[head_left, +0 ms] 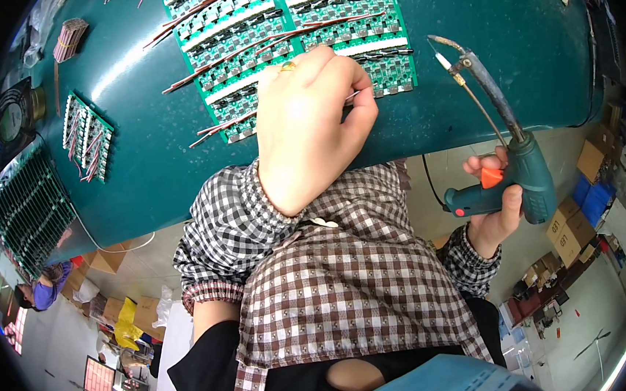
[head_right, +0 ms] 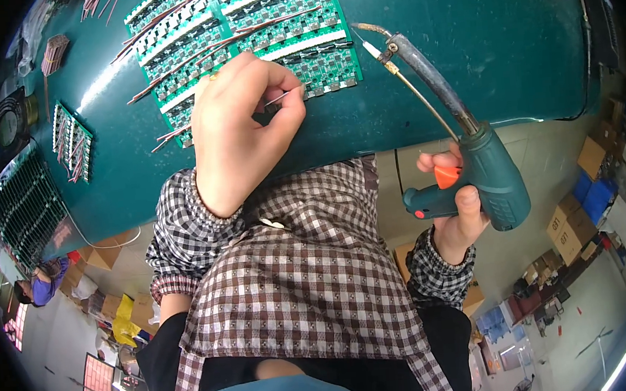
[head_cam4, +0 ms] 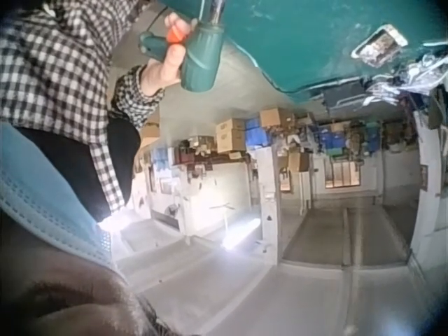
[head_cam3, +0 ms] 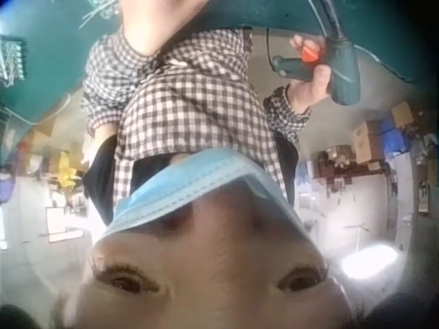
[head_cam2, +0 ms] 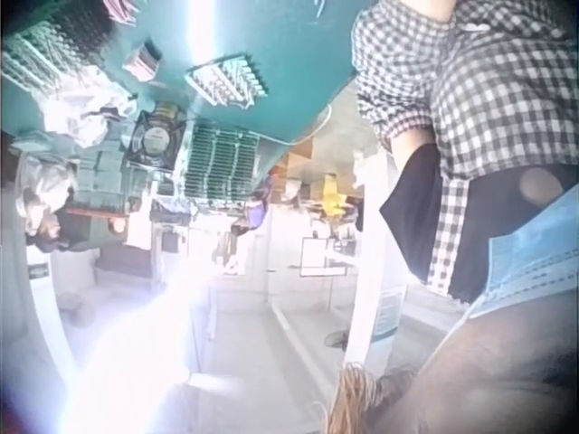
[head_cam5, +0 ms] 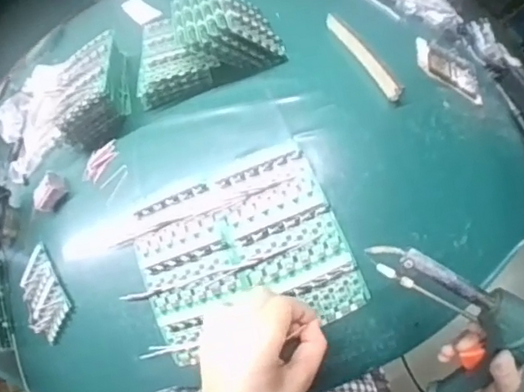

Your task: The person solders electronic components onto printed circuit board arrays using a soldering iron and solder wire.

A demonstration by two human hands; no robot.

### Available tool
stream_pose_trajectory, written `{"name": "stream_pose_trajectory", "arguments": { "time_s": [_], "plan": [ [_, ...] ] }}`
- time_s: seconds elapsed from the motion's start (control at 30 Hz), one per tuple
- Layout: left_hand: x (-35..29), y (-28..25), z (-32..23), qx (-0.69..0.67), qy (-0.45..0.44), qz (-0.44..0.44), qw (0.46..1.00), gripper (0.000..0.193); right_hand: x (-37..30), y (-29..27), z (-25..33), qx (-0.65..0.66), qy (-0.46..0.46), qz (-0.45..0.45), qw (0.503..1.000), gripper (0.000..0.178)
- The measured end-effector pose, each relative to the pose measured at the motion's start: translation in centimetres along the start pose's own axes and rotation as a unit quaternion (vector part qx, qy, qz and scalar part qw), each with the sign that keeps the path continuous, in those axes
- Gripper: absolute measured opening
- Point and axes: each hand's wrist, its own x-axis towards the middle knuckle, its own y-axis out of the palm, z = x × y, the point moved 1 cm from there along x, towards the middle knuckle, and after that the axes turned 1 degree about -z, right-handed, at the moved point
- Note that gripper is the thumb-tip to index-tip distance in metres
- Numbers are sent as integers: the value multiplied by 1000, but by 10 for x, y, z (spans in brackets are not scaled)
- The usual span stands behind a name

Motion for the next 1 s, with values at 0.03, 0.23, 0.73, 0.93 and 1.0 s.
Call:
{"name": "stream_pose_trajectory", "arguments": {
  "time_s": [0.03, 0.23, 0.73, 0.93, 1.0],
  "plan": [
    [0, 1, 1, -1, -1, 1, 1000, 11, 0, -1, 0, 1, 4, -2, 1000, 55],
    [0, 0, 9, -3, -13, -10, 1000, 13, -1, 1, 5, -8, 9, 2, 1000, 56],
    [0, 15, 8, 57, 19, -44, 997, 15, -10, 4, 11, -38, 24, 20, 999, 53],
    [1, 16, 8, 51, 18, -45, 998, 15, -20, 4, 14, -124, 42, 51, 990, 56],
    [1, 15, 8, 50, 17, -44, 998, 15, -22, 4, 13, -138, 45, 60, 988, 55]
  ]
}}
